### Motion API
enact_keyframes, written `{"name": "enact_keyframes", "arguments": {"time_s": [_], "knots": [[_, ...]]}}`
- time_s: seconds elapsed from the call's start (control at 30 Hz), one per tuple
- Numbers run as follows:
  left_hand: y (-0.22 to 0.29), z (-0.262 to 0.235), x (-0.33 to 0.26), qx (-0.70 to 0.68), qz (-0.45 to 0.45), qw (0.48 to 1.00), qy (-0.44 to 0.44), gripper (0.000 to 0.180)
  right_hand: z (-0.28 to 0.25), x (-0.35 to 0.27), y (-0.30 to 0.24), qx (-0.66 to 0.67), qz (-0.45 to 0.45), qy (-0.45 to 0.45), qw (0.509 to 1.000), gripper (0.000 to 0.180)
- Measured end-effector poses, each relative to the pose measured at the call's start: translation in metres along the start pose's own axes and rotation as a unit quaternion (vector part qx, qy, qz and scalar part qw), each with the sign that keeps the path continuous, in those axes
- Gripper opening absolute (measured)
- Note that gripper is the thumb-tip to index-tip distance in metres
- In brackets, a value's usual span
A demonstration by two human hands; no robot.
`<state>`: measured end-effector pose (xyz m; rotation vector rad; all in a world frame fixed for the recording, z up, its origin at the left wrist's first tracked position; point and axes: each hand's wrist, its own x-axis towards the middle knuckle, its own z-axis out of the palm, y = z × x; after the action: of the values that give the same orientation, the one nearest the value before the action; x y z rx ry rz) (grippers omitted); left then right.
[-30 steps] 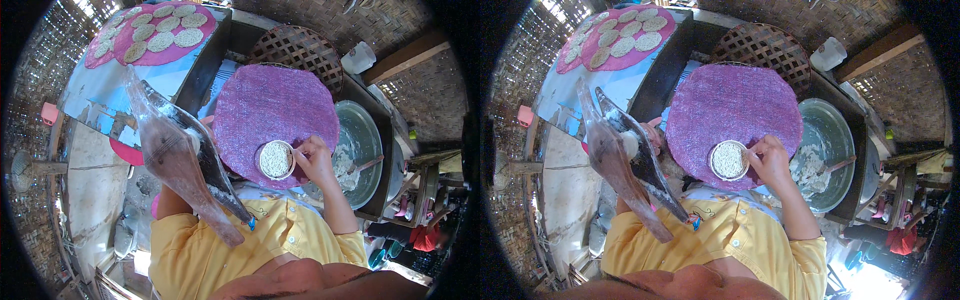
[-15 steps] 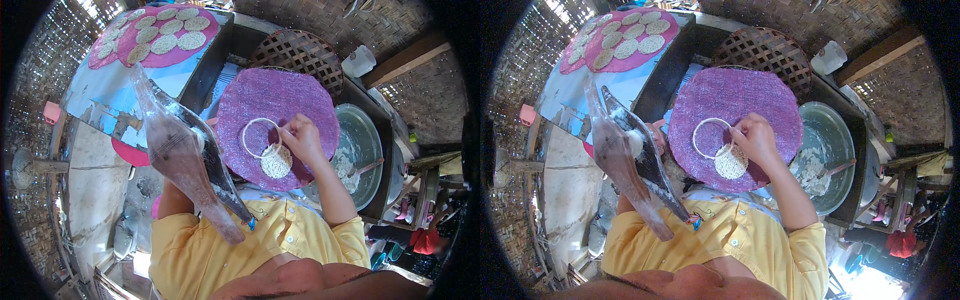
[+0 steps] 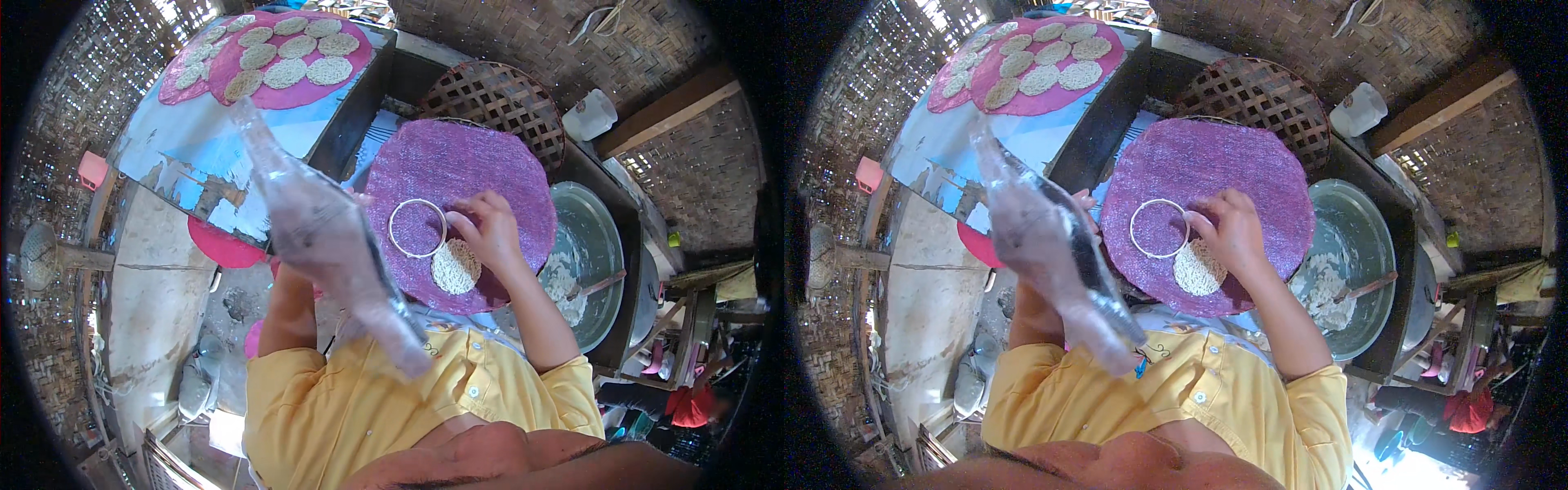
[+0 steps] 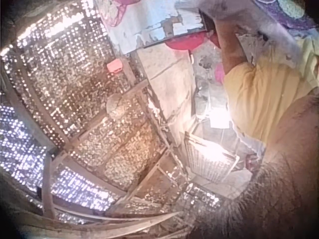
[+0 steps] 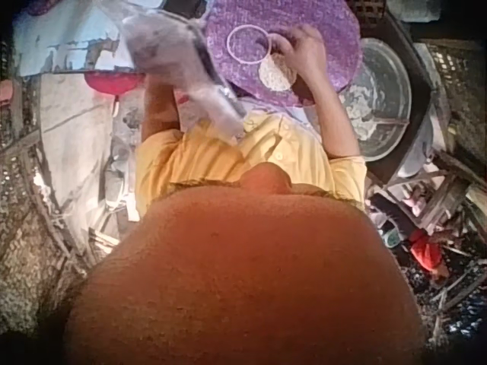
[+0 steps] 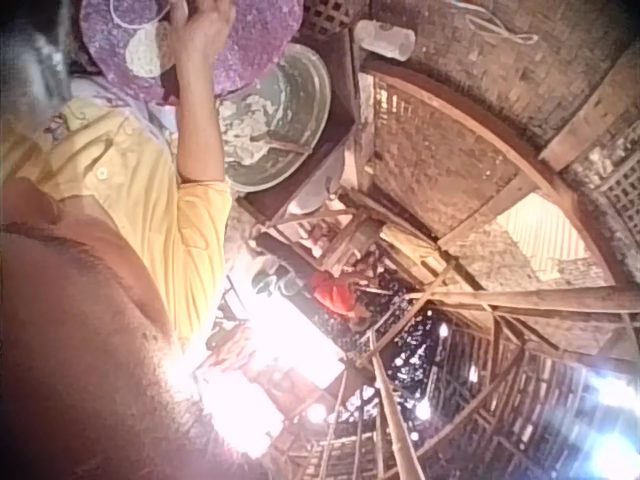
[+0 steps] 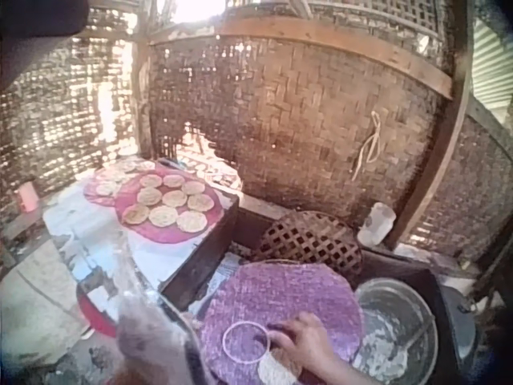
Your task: The person uses a wooden tool and a spoon to place dough into a circular ring mold on a purple tray, presses the dough flat, and then removes the ring. The person repeats this process several times to create multiple dough discs.
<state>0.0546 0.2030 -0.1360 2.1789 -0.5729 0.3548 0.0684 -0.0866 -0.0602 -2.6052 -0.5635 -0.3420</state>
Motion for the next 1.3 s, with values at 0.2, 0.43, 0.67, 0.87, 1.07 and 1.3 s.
{"name": "enact_keyframes", "arguments": {"time_s": [0.2, 0.43, 0.67, 0.87, 1.07, 1.3], "knots": [[0.098, -0.007, 0.047, -0.253, -0.213, 0.943, 0.026, 0.051, -0.047, -0.025, -0.049, 0.580, 0.169, -0.325, 0.728, 0.068], [0.101, -0.030, 0.104, -0.688, -0.023, 0.725, -0.036, 0.064, -0.053, -0.059, 0.009, 0.640, 0.271, -0.352, 0.627, 0.072], [0.080, -0.002, 0.143, -0.879, -0.059, 0.470, -0.048, 0.079, -0.068, -0.041, 0.022, 0.603, 0.317, -0.369, 0.632, 0.080], [0.076, 0.022, 0.143, -0.880, -0.092, 0.464, 0.038, 0.071, -0.078, -0.032, 0.024, 0.530, 0.363, -0.338, 0.688, 0.064], [0.062, 0.019, 0.131, -0.870, -0.084, 0.484, 0.041, 0.066, -0.070, -0.032, 0.012, 0.465, 0.368, -0.328, 0.735, 0.053], [0.055, -0.007, 0.138, -0.841, -0.093, 0.527, 0.079, 0.066, -0.050, -0.014, -0.001, 0.437, 0.297, -0.281, 0.801, 0.047]]}}
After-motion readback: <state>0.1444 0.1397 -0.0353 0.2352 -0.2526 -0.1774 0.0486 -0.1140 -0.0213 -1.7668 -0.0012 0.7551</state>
